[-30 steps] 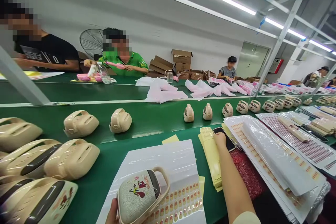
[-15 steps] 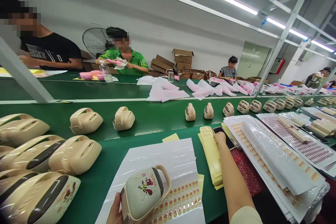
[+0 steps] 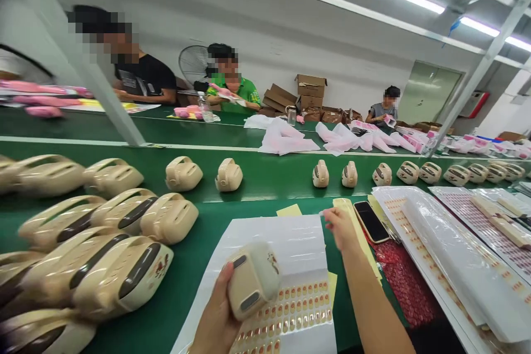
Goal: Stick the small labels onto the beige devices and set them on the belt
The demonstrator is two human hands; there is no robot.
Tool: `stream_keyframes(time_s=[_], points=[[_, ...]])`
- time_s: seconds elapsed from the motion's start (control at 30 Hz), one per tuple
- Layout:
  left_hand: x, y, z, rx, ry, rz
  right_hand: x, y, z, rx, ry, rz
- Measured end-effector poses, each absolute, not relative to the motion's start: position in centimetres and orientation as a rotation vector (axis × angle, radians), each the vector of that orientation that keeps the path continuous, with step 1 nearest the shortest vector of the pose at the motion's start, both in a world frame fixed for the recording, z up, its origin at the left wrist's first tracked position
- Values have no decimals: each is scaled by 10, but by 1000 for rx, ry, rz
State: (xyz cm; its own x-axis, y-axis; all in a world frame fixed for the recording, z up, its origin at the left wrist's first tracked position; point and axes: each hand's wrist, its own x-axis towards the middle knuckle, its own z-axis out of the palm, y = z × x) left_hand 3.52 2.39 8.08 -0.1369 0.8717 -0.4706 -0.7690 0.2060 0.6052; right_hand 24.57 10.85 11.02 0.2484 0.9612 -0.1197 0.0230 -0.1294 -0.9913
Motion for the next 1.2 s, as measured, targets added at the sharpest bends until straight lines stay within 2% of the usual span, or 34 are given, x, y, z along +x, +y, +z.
stream_keyframes(time_s=[0.2,0.53,0.67,0.93,1.1,1.2], points=[[45,30,89,229,991,1643,162,46,107,-1127,-1190,1319],[46,27,92,234,992,1668,151,44,104,-1189,-1250,1273],[46,27,92,242,994,1659,149,41,103,-1187,-1325,1183],[46,28,86,227,1003,1678,143,32,98,-1105,-1552,788],[46,33,81,159,974,1670,146,30,96,-949,-1578,753],[37,31,74,71,919,1571,174,50,96,-1177,-1451,653]])
